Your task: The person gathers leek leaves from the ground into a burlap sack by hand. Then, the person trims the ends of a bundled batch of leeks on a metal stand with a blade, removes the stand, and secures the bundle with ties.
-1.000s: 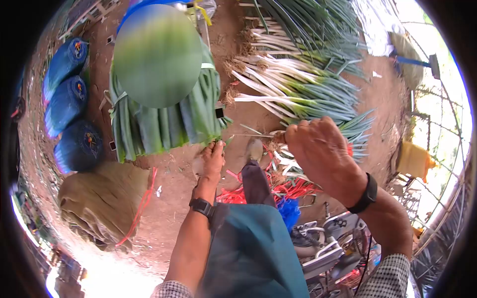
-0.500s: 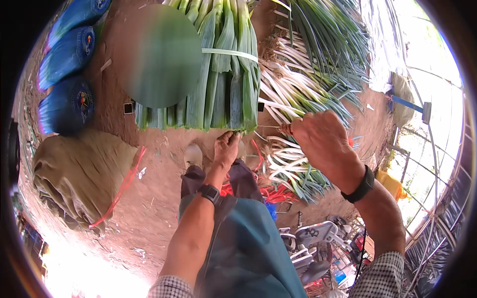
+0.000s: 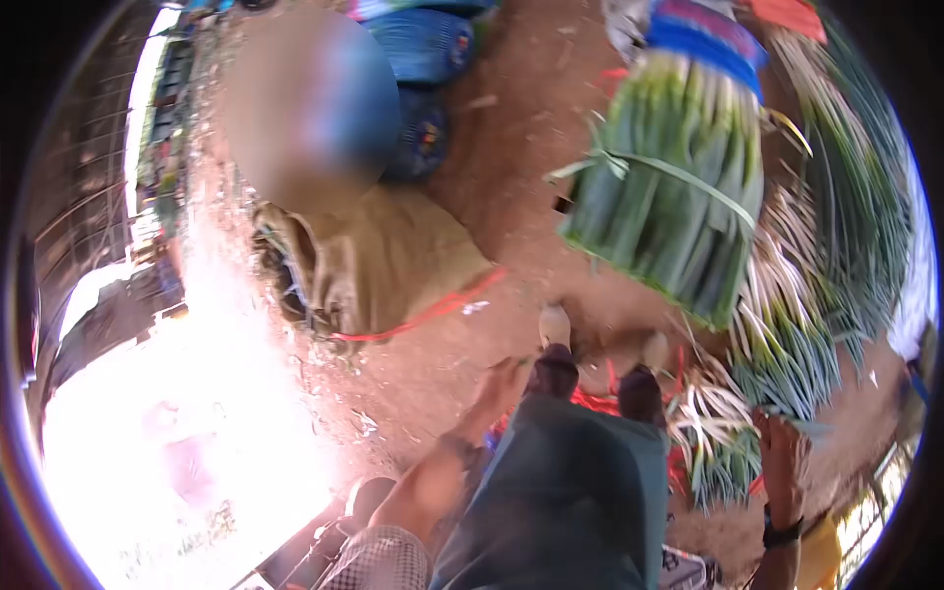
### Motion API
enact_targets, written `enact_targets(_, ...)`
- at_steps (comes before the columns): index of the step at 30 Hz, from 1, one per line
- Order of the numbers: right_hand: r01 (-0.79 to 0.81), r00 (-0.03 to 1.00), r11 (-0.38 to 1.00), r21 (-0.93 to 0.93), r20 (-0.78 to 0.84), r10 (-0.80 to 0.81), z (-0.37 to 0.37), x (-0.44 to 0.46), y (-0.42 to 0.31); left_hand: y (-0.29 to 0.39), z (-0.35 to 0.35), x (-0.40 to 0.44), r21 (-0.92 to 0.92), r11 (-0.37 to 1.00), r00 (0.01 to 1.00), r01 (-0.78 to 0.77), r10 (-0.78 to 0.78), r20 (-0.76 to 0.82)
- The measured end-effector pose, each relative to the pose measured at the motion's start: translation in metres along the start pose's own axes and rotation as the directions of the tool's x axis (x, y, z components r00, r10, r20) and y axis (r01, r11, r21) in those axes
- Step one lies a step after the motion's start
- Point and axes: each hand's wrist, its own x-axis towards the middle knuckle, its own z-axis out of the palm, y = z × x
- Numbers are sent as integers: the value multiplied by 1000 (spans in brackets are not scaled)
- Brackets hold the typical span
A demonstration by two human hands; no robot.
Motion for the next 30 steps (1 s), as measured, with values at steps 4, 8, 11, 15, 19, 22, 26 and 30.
enact_targets(4, 135, 989, 991, -26, 60, -133, 10, 3, -80, -25, -197, -9, 6, 979, 896, 203, -183, -405)
enact_targets(8, 174, 978, 973, 154, 85, -189, 41, 2, -150, -87, -344, 7, -53, 980, 661, 190, -167, -732)
enact_targets(11, 162, 970, 966, 203, 148, -194, 38, 15, -203, -208, -400, 52, 267, 956, 664, 124, 120, -738)
enact_targets(15, 101, 966, 965, 241, 210, -154, 29, 19, -278, -272, -462, 114, 315, 913, 689, 260, 53, -723)
enact_targets(19, -74, 949, 915, 397, 311, -58, 34, 18, -320, -295, -481, 135, 154, 873, 725, 464, -273, -632)
enact_targets(22, -66, 973, 911, 408, 231, -33, 50, 13, -321, -325, -456, 144, 48, 844, 732, 534, -433, -526)
enact_targets(26, -192, 959, 874, 447, 276, 69, 57, 8, -320, -358, -379, 183, -268, 960, 819, 82, -218, -530)
enact_targets(30, -142, 969, 803, 579, 248, -7, 26, 25, -396, -273, -340, 231, -497, 865, 920, 71, -250, -303)
